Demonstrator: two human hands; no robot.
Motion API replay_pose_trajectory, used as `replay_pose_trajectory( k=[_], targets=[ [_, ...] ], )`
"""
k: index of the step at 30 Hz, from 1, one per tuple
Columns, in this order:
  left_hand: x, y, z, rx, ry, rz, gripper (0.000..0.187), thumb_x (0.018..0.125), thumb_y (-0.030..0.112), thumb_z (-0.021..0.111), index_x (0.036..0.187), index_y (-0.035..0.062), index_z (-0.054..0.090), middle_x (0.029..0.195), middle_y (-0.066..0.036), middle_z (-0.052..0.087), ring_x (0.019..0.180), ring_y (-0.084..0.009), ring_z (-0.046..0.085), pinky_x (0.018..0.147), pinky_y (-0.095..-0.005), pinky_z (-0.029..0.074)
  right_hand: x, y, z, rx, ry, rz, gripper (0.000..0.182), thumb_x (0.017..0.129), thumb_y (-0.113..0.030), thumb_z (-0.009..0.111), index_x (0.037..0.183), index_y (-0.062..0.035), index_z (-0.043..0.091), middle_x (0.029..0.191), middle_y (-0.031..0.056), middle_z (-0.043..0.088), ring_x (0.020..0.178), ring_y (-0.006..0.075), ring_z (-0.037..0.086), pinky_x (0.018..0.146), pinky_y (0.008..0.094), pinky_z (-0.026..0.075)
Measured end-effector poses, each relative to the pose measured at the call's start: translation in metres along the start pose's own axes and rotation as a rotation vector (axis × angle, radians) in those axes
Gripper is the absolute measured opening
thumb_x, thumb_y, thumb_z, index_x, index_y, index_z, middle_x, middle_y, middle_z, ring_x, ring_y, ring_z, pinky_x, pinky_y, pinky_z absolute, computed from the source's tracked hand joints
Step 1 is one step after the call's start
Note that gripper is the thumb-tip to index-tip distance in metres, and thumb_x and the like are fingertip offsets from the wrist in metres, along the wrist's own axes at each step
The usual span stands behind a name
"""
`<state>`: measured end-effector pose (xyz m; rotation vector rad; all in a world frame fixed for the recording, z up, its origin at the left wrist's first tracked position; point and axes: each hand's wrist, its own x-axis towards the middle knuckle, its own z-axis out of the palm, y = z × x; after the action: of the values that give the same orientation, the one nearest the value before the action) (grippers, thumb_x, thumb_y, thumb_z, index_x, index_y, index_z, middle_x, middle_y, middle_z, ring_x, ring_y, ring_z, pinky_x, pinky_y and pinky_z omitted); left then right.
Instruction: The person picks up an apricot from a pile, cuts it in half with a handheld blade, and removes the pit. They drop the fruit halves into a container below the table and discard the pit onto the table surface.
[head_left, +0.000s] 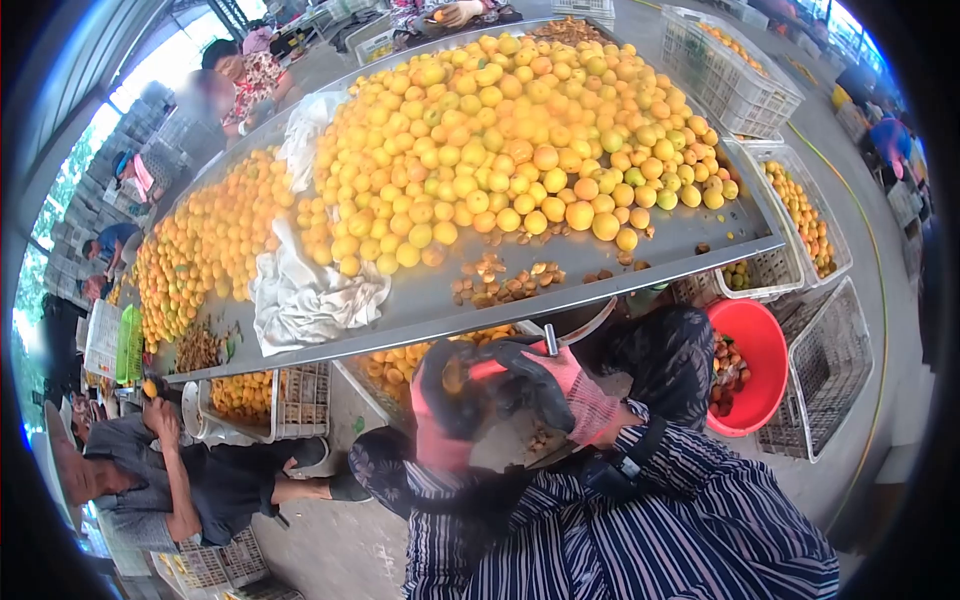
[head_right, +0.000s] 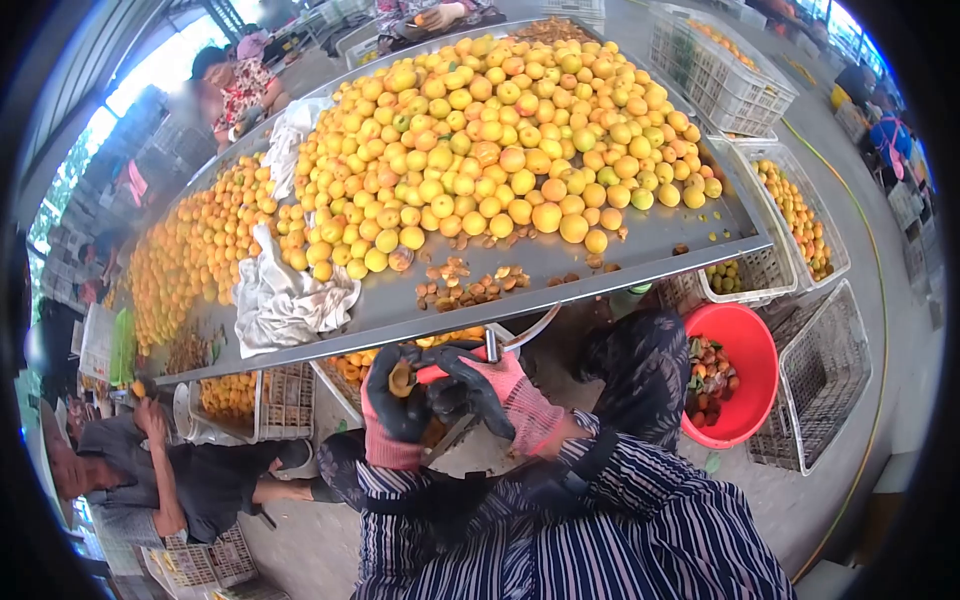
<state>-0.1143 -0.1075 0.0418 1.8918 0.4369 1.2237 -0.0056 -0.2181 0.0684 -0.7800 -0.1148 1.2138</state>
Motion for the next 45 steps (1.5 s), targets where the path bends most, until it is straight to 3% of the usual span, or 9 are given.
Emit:
replay_pose_trajectory(
  k=[4,6,10,12,16,26,31,40,45],
  targets=[
    [0.038,-0.029,0.013,0.388,-0.266,0.151,0.022,0.085,0.017,0.054,0.098,-0.0009,0.056,0.085,-0.007,0.060,0.078,-0.0197,0.060,0.070,-0.0284,0.048,0.028,0.005,-0.010,-0.595,0.064,-0.333,0.034,0.082,-0.008,0.063,0.113,0.0048,0.055,0.106,0.0132,0.063,0.098,0.0174,0.060,0.084,0.0280,0.049],
    [0.057,-0.056,0.032,-0.167,-0.007,-0.899,0.030,0.084,0.024,0.058,0.095,-0.0029,0.055,0.080,-0.007,0.060,0.072,-0.0228,0.060,0.065,-0.0325,0.049,0.027,-0.013,0.004,-1.268,0.007,-0.604,0.036,0.077,-0.003,0.067,0.111,0.0025,0.056,0.108,0.0098,0.063,0.096,0.0148,0.060,0.084,0.0282,0.049],
    [0.087,-0.091,0.051,0.085,-0.028,-0.763,0.037,0.085,0.034,0.057,0.093,-0.0023,0.056,0.082,-0.009,0.062,0.064,-0.0241,0.059,0.058,-0.0343,0.049,0.059,-0.012,-0.017,-0.810,0.098,-0.525,0.031,0.077,-0.001,0.067,0.106,0.0027,0.056,0.104,0.0090,0.064,0.093,0.0160,0.061,0.085,0.0272,0.049],
    [0.111,-0.057,0.048,-0.391,0.083,-1.247,0.040,0.088,0.040,0.052,0.098,0.0009,0.057,0.086,-0.011,0.063,0.066,-0.0223,0.060,0.054,-0.0345,0.049,0.085,-0.005,-0.037,-0.744,0.204,-0.481,0.029,0.077,-0.001,0.067,0.104,0.0026,0.056,0.103,0.0089,0.064,0.093,0.0162,0.061,0.085,0.0266,0.049],
    [0.106,-0.068,0.026,-0.668,-0.062,-1.202,0.047,0.088,0.047,0.048,0.106,0.0045,0.054,0.086,-0.013,0.063,0.064,-0.0211,0.060,0.044,-0.0271,0.046,0.103,-0.018,-0.041,-0.252,0.057,-0.377,0.034,0.075,-0.008,0.073,0.104,0.0023,0.057,0.098,0.0085,0.066,0.090,0.0147,0.061,0.080,0.0281,0.050],
    [0.053,-0.021,0.000,-0.793,-0.223,-1.249,0.046,0.088,0.045,0.048,0.098,0.0006,0.059,0.077,-0.008,0.064,0.059,-0.0149,0.058,0.044,-0.0240,0.044,0.145,-0.038,-0.027,-1.414,0.489,-0.500,0.043,0.076,-0.027,0.067,0.112,-0.0057,0.057,0.110,0.0136,0.060,0.100,0.0279,0.059,0.085,0.0370,0.048],
    [-0.046,-0.095,-0.029,-0.094,-0.417,-0.523,0.036,0.091,0.035,0.049,0.104,0.0026,0.057,0.088,-0.008,0.063,0.075,-0.0177,0.063,0.058,-0.0284,0.053,0.185,-0.048,0.006,-1.668,0.252,-0.621,0.034,0.077,-0.027,0.062,0.107,-0.0138,0.055,0.104,0.0100,0.055,0.094,0.0285,0.058,0.079,0.0396,0.048],
    [-0.035,-0.088,-0.042,0.393,-0.394,-1.074,0.040,0.085,0.047,0.049,0.111,0.0182,0.060,0.107,-0.011,0.061,0.095,-0.0290,0.060,0.080,-0.0340,0.046,0.254,-0.020,0.060,-2.207,0.071,-0.238,0.058,0.074,-0.027,0.064,0.127,-0.0206,0.041,0.116,0.0157,0.047,0.095,0.0291,0.060,0.073,0.0413,0.050],
    [-0.076,-0.141,-0.048,-0.153,0.134,-1.035,0.036,0.086,0.030,0.057,0.103,-0.0014,0.063,0.095,-0.016,0.066,0.089,-0.0237,0.063,0.080,-0.0306,0.046,0.228,-0.034,0.058,-1.668,0.013,-0.217,0.051,0.076,-0.027,0.067,0.122,-0.0152,0.049,0.107,0.0133,0.055,0.079,0.0209,0.062,0.064,0.0328,0.050]
  ],
)
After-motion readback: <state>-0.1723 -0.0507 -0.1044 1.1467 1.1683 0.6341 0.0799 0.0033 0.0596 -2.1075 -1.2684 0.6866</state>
